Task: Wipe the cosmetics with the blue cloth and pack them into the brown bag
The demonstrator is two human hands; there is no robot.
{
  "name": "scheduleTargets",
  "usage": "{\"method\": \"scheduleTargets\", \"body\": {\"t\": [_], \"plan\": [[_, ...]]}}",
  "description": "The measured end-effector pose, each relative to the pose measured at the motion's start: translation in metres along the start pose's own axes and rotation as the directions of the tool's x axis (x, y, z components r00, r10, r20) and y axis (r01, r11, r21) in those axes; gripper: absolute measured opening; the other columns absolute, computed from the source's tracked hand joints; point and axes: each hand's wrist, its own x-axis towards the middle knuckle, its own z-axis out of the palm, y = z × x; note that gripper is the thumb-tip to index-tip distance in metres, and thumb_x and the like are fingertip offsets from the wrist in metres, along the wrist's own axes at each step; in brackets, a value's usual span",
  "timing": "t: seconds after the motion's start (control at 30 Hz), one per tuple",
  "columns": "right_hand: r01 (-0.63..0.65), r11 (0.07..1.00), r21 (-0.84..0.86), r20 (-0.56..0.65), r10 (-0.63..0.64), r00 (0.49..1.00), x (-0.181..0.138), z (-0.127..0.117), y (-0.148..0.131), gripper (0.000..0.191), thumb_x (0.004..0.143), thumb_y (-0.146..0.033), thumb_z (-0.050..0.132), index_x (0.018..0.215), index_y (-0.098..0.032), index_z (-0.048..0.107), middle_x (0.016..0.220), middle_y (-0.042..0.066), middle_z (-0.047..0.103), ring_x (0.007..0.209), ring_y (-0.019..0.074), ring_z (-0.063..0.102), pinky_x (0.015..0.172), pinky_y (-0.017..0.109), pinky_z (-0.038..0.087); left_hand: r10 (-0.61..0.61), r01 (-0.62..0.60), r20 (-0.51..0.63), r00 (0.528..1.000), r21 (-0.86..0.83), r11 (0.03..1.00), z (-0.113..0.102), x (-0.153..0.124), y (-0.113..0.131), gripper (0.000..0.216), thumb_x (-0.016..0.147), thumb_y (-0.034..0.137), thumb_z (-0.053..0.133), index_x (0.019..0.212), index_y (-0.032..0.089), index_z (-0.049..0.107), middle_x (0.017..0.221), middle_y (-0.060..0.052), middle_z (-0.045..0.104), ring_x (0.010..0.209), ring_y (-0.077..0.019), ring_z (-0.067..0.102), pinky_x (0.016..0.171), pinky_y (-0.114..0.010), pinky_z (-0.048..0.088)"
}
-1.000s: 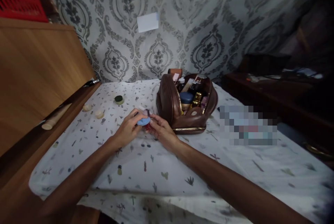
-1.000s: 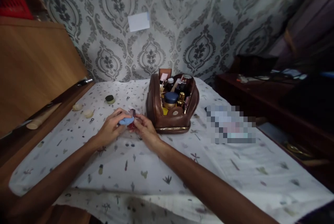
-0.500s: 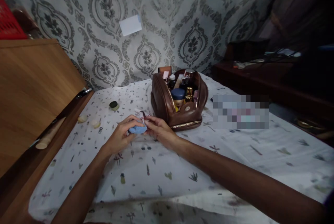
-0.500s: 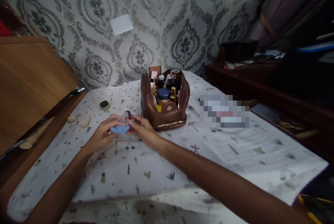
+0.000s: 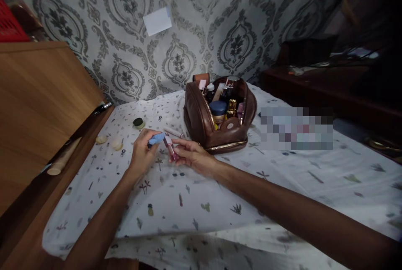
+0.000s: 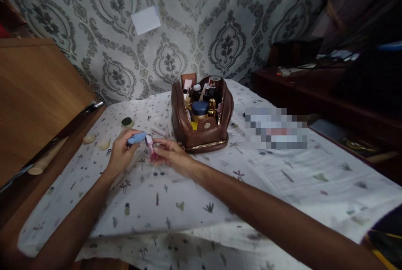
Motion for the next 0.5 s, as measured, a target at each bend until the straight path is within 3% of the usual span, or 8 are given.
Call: {"method": "scheduleTargets", "body": {"t": [0.23,0.5], "plan": [[0.012,1.0,0.01,-0.003,-0.012,1.0,0.001,-0.003,0.003,0.041,0.076,-0.033,0.084,0.111,-0.019,0.069,0.08,0.0,0.073,0.075,0.0154,0.074,0.064,0.027,0.059,0.094,-0.094,0.004,0.996,0.089,0.992,0.004,-0.005,0.003,0.021,0.09,0.015,0.053,0.106,0.02,0.066,0.1,-0.006,0.061,0.097,-0.0213,0.059,0.086,-0.034,0.05],[0.068,0.997,0.047,-0.135,-0.061,0.989,0.005,-0.005,0.002,0.047,0.067,-0.032,0.09,0.108,-0.019,0.072,0.085,0.0,0.072,0.077,0.0125,0.068,0.065,0.024,0.058,0.172,-0.186,0.161,0.972,0.078,0.98,0.008,-0.011,0.015,0.032,0.088,0.009,0.049,0.113,0.02,0.064,0.109,-0.008,0.058,0.103,-0.022,0.059,0.087,-0.034,0.052]]}}
